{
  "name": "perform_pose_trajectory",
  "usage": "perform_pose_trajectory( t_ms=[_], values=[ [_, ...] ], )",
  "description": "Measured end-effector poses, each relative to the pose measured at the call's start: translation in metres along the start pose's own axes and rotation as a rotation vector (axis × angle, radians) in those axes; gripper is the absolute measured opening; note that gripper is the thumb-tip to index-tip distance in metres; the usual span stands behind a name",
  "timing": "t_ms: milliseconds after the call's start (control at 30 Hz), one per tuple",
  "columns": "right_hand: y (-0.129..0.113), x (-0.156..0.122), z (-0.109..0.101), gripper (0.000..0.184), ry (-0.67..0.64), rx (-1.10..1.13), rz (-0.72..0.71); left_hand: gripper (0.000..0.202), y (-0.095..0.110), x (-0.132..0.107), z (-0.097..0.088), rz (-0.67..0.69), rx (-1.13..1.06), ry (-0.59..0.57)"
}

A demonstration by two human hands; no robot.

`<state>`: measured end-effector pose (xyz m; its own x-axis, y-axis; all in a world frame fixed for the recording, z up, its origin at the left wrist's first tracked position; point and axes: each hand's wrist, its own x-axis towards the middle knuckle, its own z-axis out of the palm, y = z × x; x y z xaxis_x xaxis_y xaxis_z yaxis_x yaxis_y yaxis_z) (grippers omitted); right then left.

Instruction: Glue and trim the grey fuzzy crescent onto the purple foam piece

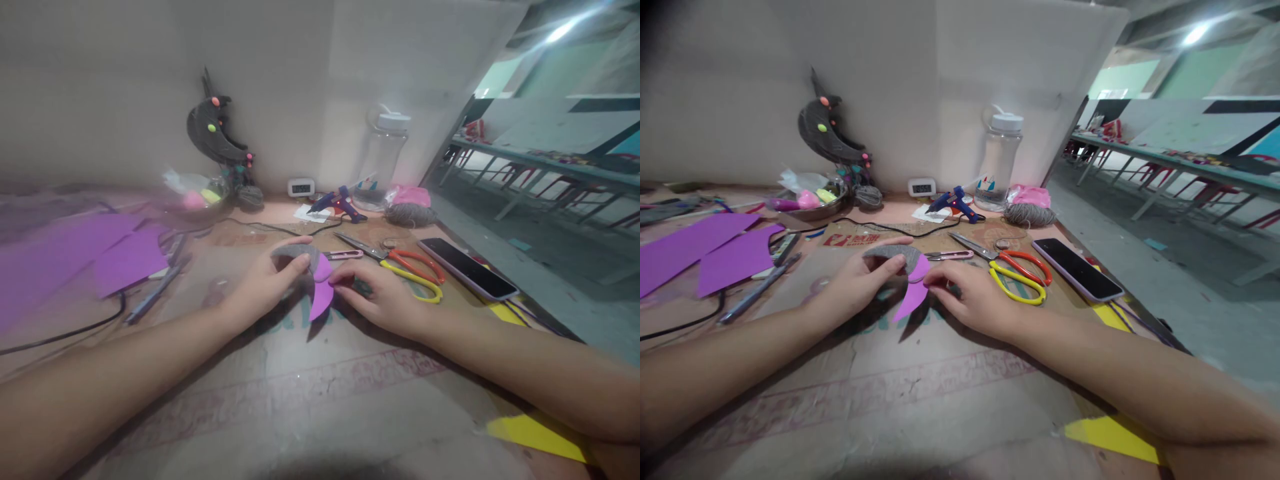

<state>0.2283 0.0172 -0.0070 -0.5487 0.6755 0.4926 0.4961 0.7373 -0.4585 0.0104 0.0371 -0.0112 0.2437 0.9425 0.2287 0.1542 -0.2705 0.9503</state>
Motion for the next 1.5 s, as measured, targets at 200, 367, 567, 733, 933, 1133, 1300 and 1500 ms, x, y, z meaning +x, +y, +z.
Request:
perform_pose_trajectory(
  t_ms=[200,367,567,733,933,1133,1300,1500],
  values=[
    [0.0,0.001,-0.001,0.005,0.107,0.03,0.069,0.036,0.001,-0.002,0.0,-0.016,-0.04,-0.01],
    [0.001,0.003,-0.001,0.034,0.005,0.112,0.24,0.038,0.001,-0.003,0.001,-0.01,-0.044,0.026],
    [0.006,0.005,0.001,0.019,-0.067,0.067,0.291,0.038,0.002,-0.004,-0.001,0.026,0.072,0.047],
    [0.001,0.004,-0.002,0.016,-0.008,0.034,0.136,0.033,0.005,-0.005,0.0,0.075,0.139,0.031],
    [-0.004,0.0,-0.003,0.013,0.027,-0.006,-0.041,0.023,0.005,-0.005,-0.001,0.073,0.214,-0.044],
    [-0.002,0.003,-0.004,0.014,0.08,0.098,0.135,0.022,0.012,-0.007,-0.002,0.072,0.311,-0.111],
    [0.006,0.006,-0.001,0.02,0.121,0.242,0.377,0.029,0.013,-0.005,-0.001,0.057,0.406,-0.134],
    [0.011,0.009,0.001,0.021,0.164,0.475,0.451,0.029,0.012,-0.005,0.0,0.01,0.333,-0.151]
  ],
)
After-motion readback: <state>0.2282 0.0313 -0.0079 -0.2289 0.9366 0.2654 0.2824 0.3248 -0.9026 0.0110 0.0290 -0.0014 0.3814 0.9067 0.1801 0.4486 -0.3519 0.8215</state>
